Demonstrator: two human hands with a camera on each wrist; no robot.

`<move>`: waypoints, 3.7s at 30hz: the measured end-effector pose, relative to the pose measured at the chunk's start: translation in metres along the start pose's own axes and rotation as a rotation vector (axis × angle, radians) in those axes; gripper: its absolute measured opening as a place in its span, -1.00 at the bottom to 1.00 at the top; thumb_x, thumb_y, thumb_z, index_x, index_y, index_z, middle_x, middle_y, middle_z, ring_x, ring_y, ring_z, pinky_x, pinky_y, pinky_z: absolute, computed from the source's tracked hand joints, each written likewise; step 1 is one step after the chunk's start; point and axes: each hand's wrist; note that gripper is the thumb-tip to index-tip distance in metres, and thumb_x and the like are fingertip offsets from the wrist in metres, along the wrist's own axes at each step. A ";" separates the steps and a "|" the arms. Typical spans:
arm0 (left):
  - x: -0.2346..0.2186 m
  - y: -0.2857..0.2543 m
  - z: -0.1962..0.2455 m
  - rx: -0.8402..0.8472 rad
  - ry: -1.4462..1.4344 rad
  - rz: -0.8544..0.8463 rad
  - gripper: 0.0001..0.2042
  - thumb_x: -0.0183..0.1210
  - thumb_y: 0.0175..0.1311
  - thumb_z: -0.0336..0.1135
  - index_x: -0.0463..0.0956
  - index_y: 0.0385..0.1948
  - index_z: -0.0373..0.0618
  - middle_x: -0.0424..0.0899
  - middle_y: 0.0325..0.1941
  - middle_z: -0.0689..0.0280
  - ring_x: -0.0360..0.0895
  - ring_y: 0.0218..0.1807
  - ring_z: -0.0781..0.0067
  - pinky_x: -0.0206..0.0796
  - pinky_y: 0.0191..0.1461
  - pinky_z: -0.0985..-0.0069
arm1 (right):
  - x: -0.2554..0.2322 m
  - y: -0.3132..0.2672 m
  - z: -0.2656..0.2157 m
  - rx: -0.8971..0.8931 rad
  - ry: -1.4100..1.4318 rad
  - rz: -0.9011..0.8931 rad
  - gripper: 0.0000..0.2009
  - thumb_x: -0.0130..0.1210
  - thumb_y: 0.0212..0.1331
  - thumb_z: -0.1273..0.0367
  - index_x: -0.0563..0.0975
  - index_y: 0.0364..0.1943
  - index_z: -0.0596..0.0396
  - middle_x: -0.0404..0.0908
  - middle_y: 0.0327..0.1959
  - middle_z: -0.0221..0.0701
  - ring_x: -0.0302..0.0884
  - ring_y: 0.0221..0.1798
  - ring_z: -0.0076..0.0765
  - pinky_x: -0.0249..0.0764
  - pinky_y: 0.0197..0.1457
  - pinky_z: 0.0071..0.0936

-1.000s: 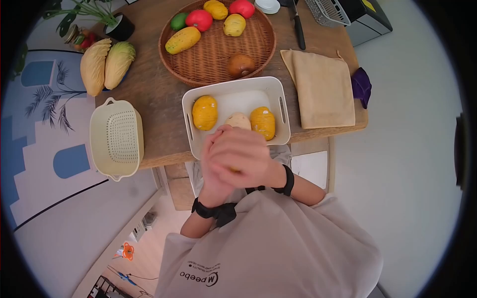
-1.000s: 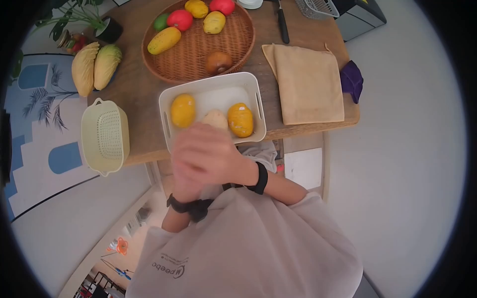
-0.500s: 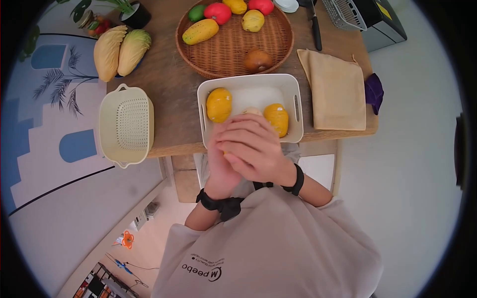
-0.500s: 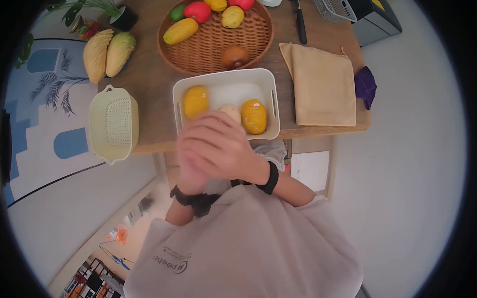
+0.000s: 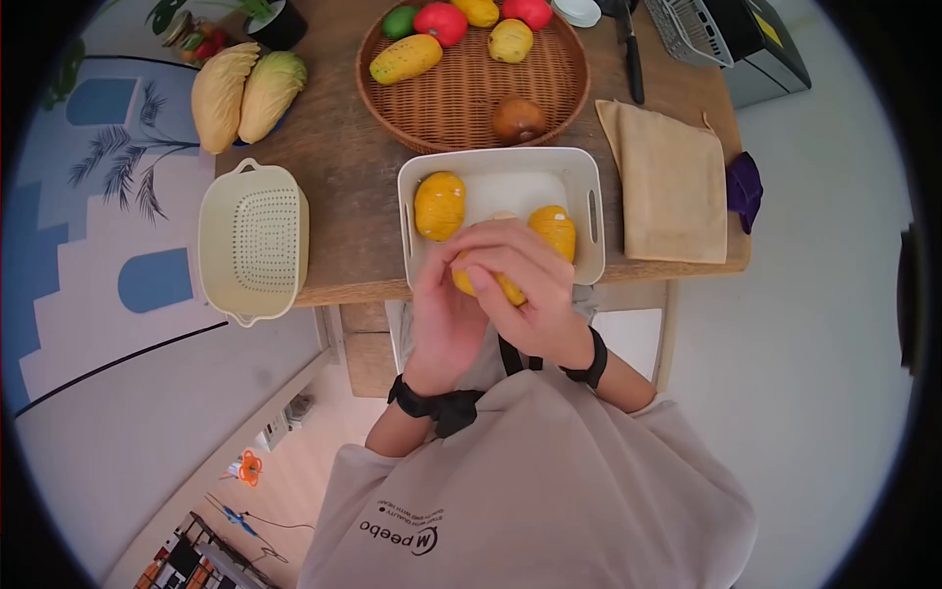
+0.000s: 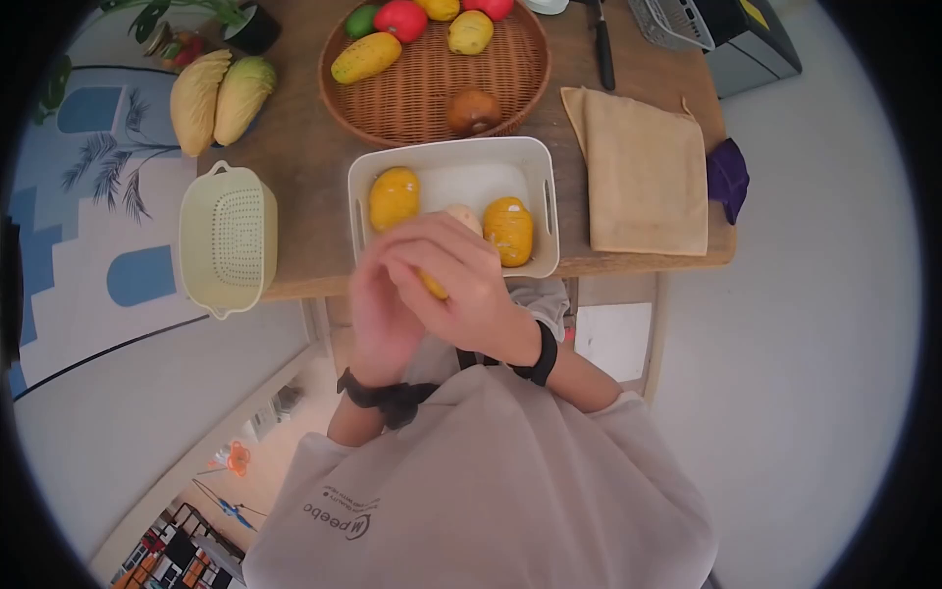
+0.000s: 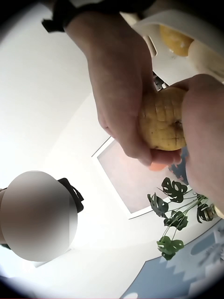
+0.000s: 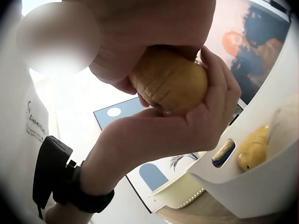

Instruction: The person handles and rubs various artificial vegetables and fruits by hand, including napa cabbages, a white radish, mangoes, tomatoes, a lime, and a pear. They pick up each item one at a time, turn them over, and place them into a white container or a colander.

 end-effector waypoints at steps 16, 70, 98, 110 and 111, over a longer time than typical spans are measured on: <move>0.021 -0.013 0.000 -0.022 -0.046 0.122 -0.60 -0.10 0.74 0.03 0.44 0.34 0.03 0.59 0.30 0.43 0.55 0.36 0.53 0.39 0.47 0.37 | -0.002 0.000 0.006 -0.138 -0.054 -0.049 -0.64 0.49 0.04 0.46 0.72 -0.03 0.22 0.76 0.04 -0.17 0.75 0.11 0.06 0.64 0.20 -0.17; -0.011 0.028 0.007 0.624 1.665 0.108 -0.66 0.35 0.24 -0.47 0.66 0.07 -0.18 0.62 0.17 0.08 0.58 0.22 -0.11 0.45 0.33 0.08 | -0.092 0.108 0.090 0.258 -0.444 -0.220 -0.80 0.22 0.41 0.49 0.61 0.05 0.24 0.67 0.02 -0.14 0.67 0.06 0.07 0.60 0.14 -0.14; -0.064 -0.062 0.109 0.744 1.494 0.353 -0.70 0.19 0.44 -0.30 0.63 0.09 -0.25 0.69 0.13 0.07 0.64 0.18 0.01 0.52 0.27 0.11 | -0.071 0.174 0.240 0.262 -0.870 -0.604 -0.19 0.42 0.06 0.17 0.41 0.49 -0.08 0.51 0.32 0.03 0.60 0.34 0.21 0.59 0.33 0.04; -0.069 -0.076 0.122 0.787 1.439 0.375 -0.68 0.13 0.53 -0.22 0.59 0.15 -0.22 0.68 0.13 0.13 0.64 0.13 0.13 0.54 0.19 0.18 | -0.095 0.131 0.167 -0.004 -0.587 -0.210 -0.32 0.55 0.03 0.17 0.48 0.25 -0.04 0.56 0.19 -0.16 0.60 0.24 0.17 0.59 0.22 0.02; -0.068 -0.077 0.122 0.794 1.428 0.370 -0.67 0.13 0.54 -0.21 0.59 0.15 -0.22 0.68 0.13 0.14 0.64 0.13 0.14 0.54 0.18 0.18 | -0.096 0.121 0.156 0.004 -0.562 -0.186 -0.31 0.55 0.02 0.19 0.47 0.25 -0.01 0.55 0.21 -0.18 0.59 0.26 0.16 0.58 0.22 0.03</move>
Point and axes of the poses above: each hand's wrist, its own y-axis towards the middle knuckle, its own x-axis out of the palm, z = x × y
